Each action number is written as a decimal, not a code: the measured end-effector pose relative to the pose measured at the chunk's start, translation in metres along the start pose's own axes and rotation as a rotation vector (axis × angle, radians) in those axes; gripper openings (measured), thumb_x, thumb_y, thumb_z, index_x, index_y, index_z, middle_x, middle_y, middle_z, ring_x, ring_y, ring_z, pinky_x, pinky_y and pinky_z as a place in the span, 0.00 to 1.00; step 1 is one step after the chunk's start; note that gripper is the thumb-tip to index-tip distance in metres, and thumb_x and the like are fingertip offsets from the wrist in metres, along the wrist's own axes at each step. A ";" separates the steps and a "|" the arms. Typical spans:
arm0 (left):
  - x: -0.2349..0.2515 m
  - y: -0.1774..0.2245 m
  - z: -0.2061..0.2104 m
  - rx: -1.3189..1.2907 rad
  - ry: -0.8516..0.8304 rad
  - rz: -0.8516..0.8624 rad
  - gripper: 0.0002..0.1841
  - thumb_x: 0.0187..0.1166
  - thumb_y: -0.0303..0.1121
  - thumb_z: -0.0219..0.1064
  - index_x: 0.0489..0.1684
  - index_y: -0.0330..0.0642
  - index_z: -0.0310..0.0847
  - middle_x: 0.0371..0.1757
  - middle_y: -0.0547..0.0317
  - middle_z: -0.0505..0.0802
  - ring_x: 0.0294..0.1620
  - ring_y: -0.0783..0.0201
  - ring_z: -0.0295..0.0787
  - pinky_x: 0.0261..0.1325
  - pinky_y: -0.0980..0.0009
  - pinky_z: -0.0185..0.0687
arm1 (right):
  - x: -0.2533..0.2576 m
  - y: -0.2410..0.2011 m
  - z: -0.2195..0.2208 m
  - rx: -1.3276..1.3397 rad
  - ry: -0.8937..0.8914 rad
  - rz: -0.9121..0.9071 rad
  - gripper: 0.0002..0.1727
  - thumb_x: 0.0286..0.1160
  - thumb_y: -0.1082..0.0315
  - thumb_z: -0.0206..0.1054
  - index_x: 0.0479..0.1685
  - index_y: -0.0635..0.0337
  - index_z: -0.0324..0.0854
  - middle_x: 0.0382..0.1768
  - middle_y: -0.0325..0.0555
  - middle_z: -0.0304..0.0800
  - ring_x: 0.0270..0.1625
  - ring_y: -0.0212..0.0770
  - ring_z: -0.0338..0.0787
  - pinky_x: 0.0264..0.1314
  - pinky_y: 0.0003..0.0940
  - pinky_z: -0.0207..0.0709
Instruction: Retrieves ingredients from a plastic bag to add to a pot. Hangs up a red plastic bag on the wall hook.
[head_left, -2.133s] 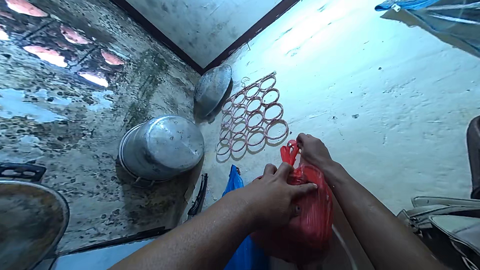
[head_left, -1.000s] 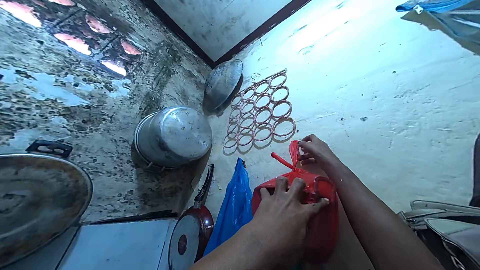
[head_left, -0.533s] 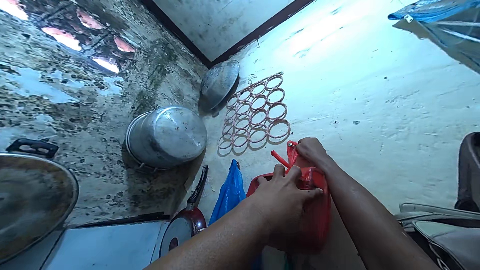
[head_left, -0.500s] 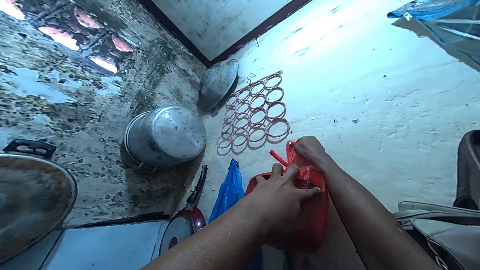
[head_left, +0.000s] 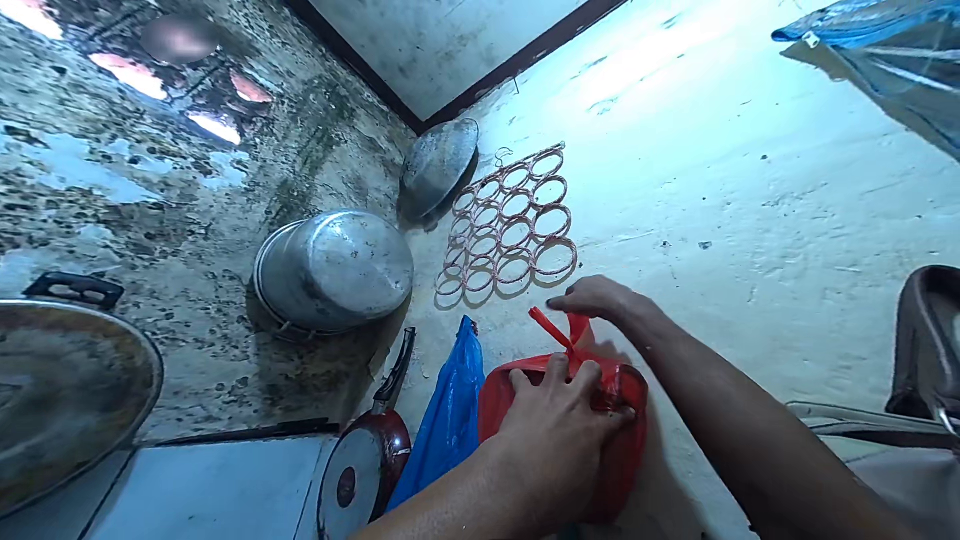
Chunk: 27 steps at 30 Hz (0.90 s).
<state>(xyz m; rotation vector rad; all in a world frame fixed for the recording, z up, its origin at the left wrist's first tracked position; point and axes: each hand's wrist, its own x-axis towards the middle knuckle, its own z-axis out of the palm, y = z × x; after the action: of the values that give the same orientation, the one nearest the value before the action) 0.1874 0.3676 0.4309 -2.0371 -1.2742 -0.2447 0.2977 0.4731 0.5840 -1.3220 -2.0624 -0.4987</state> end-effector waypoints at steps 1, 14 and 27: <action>0.001 0.002 -0.001 0.002 -0.007 -0.005 0.33 0.86 0.33 0.60 0.91 0.75 0.59 0.90 0.45 0.61 0.91 0.30 0.45 0.66 0.17 0.60 | 0.003 -0.003 0.004 -0.021 -0.058 -0.023 0.37 0.84 0.35 0.58 0.59 0.64 0.89 0.60 0.66 0.89 0.67 0.64 0.87 0.68 0.70 0.73; 0.009 -0.004 -0.009 -0.030 -0.002 -0.020 0.31 0.87 0.36 0.57 0.90 0.74 0.61 0.89 0.46 0.62 0.89 0.30 0.47 0.65 0.18 0.62 | 0.020 0.017 0.021 0.064 0.192 -0.081 0.16 0.83 0.64 0.60 0.45 0.65 0.90 0.47 0.63 0.92 0.57 0.63 0.90 0.59 0.66 0.78; 0.026 -0.023 -0.030 0.118 0.079 -0.026 0.23 0.89 0.44 0.56 0.83 0.78 0.71 0.85 0.52 0.67 0.88 0.39 0.53 0.68 0.26 0.63 | 0.033 0.021 0.005 0.072 0.267 0.143 0.19 0.88 0.62 0.54 0.52 0.65 0.88 0.57 0.64 0.91 0.65 0.63 0.89 0.62 0.65 0.78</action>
<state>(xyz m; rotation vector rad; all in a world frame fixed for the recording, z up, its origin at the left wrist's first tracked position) 0.1871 0.3725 0.4759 -1.8940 -1.2375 -0.2539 0.3055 0.5073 0.6028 -1.2747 -1.7393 -0.5038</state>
